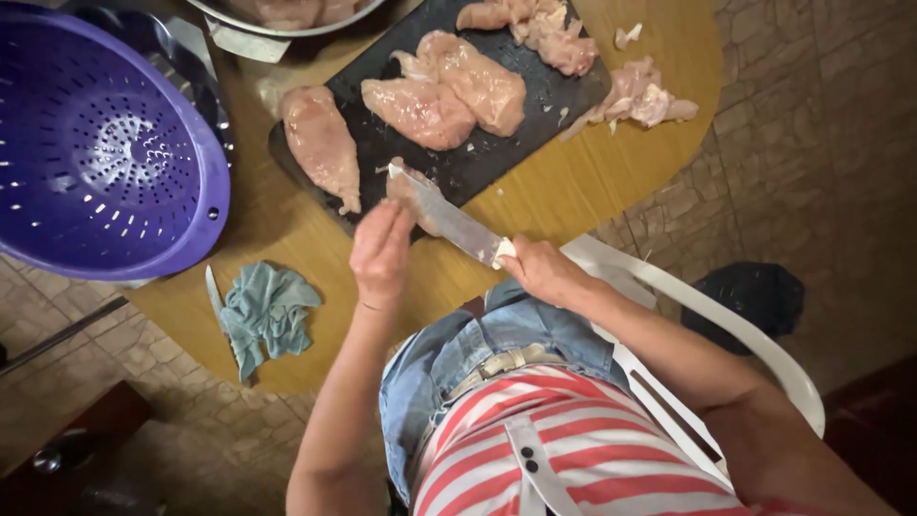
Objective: The person slices raw chicken pieces on a black cutting board using a knife. They repeatedly cut the meat into smaller portions and transfer the pieces into a metal bowl.
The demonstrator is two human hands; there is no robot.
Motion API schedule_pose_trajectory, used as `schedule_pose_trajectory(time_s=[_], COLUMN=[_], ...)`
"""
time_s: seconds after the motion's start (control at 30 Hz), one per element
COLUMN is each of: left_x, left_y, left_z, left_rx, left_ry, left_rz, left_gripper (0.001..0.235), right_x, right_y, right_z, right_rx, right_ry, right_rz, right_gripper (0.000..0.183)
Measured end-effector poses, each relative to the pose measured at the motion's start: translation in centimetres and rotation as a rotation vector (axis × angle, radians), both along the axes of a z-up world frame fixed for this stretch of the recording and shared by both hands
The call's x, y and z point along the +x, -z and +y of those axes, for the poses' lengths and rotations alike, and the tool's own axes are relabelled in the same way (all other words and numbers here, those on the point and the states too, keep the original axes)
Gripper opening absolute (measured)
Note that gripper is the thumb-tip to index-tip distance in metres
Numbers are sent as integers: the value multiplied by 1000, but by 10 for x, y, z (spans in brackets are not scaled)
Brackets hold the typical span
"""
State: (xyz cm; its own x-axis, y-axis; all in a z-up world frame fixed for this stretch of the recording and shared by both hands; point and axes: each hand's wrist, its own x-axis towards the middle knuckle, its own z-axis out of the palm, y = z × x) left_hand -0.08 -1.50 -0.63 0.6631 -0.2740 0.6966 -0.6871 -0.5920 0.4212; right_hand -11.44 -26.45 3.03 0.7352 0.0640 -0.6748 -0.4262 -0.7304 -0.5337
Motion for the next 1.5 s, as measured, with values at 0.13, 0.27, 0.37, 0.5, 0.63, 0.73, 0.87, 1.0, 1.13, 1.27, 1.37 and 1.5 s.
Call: schedule_pose_trajectory(time_s=[0.13,0.27,0.37,0.5,0.63,0.73,0.87,1.0,1.13,1.27,1.37,1.5], left_x=[0,4,3,5,5,6,-28,-52,-44,-32,-37,-23], left_y=[3,9,12,0,-1,4,-15,-19,9,14,61,25], left_z=[-12,-13,-12,-16,-16,-17,-25,-51,-53,-48,-40,-53], left_rx=[-54,-68,-73,-111,-102,-104,-186,-558,-635,-769,-781,-672], left_ry=[27,23,11,33,20,10,-247,-378,-516,-570,-610,-625], left_rz=[45,41,35,9,-8,-17,328,861,962,1012,1099,1082], left_gripper=[5,5,5,5,6,6,29,43,35,34,32,38], right_x=[-4,0,-1,-2,-6,-3,-16,-45,-68,-66,-51,-59], right_y=[3,-6,-6,-19,-25,-48,-86,-84,-75,-102,-148,-125], right_z=[0,-1,-6,-11,-15,-12,6,23,41,39,33,12], right_rx=[-28,-79,-114,-128,-149,-187,-168,-265,-433,-396,-317,-36], right_ry=[-14,-41,-64,-136,-176,-201,-187,-262,-396,-396,-295,146], right_rz=[-23,-2,-33,-20,-36,-55,-157,-323,-513,-627,-607,-472], right_gripper=[51,51,52,50,50,49,36,30,30,29,21,25])
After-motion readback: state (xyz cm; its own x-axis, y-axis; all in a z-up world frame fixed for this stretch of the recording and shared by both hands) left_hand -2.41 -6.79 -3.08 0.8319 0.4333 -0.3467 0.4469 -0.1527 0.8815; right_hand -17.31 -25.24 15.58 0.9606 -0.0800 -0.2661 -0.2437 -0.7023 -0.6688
